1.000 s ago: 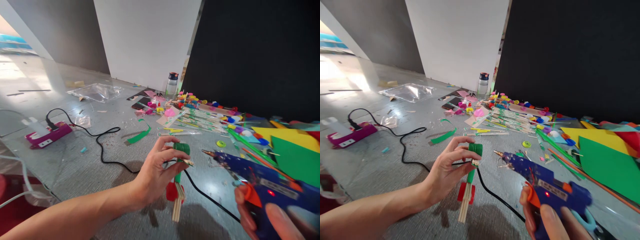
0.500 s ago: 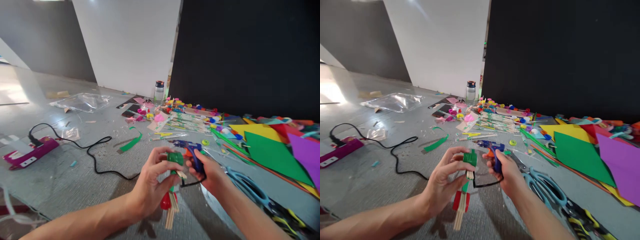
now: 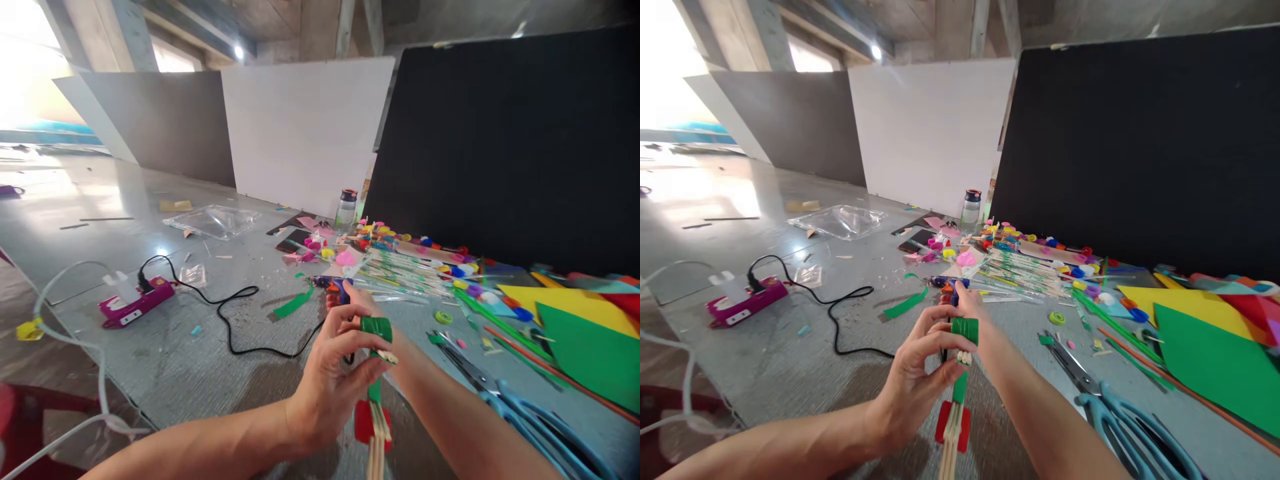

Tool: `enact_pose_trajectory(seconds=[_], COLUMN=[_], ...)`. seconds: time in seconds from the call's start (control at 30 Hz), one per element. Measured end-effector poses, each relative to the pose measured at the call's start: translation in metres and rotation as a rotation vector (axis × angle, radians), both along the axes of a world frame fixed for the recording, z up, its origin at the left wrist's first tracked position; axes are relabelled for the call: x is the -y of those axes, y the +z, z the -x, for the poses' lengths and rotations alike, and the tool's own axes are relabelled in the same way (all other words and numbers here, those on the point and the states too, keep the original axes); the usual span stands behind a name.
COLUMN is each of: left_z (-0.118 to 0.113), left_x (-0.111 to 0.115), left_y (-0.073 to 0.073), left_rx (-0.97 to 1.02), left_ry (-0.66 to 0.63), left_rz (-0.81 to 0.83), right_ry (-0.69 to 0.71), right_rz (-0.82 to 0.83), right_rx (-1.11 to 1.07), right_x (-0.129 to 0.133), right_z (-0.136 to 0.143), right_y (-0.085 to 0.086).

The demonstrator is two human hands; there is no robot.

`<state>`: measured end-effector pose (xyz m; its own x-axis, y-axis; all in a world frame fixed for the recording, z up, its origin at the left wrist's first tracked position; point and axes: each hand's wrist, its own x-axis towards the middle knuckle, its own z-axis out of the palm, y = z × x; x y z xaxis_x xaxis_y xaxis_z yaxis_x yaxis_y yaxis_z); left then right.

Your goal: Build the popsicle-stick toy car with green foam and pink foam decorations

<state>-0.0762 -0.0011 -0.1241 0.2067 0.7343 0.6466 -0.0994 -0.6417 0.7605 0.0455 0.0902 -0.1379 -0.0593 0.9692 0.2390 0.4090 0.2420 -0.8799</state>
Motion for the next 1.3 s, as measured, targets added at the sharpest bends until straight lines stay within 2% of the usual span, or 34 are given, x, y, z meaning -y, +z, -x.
enact_pose_trajectory(seconds=[0.13, 0.2, 0.37, 0.43, 0.5, 0.63, 0.8, 1.13, 1.3], left_z=[-0.002, -0.003, -0.001, -0.001, -0.002, -0.004, -0.006, -0.006, -0.007], left_x=[-0.001, 0.001, 0.006, 0.008, 0.01, 0.012, 0.011, 0.013, 0.013], left_y=[-0.002, -0.004, -0.005, -0.006, -0.006, -0.008, -0.011, -0.012, -0.012], left_rx=[-0.012, -0.016, -0.071, -0.104, -0.131, -0.196, -0.214, -0.219, -0.215], left_ry=[-0.003, -0.026, -0.06, -0.071, -0.072, -0.056, -0.064, -0.106, -0.108], left_rz=[0.089, 0.116, 0.073, 0.046, 0.022, -0.045, -0.086, -0.043, -0.041], right_ry=[0.021, -0.013, -0.055, 0.047, 0.071, 0.009, 0.02, -0.01, -0.007], right_rz=[0.071, 0.045, -0.144, -0.335, -0.452, -0.523, -0.557, -0.541, -0.599], right_rx=[0.049, 0.043, -0.02, 0.067, 0.15, 0.231, 0.271, 0.316, 0.363], right_x=[0.004, 0.022, 0.117, 0.15, 0.168, 0.168, 0.164, 0.166, 0.166], right_z=[-0.028, -0.047, -0.078, -0.077, -0.072, -0.061, -0.058, -0.059, -0.059], right_y=[0.008, 0.016, 0.035, 0.037, 0.035, 0.031, 0.031, 0.027, 0.028])
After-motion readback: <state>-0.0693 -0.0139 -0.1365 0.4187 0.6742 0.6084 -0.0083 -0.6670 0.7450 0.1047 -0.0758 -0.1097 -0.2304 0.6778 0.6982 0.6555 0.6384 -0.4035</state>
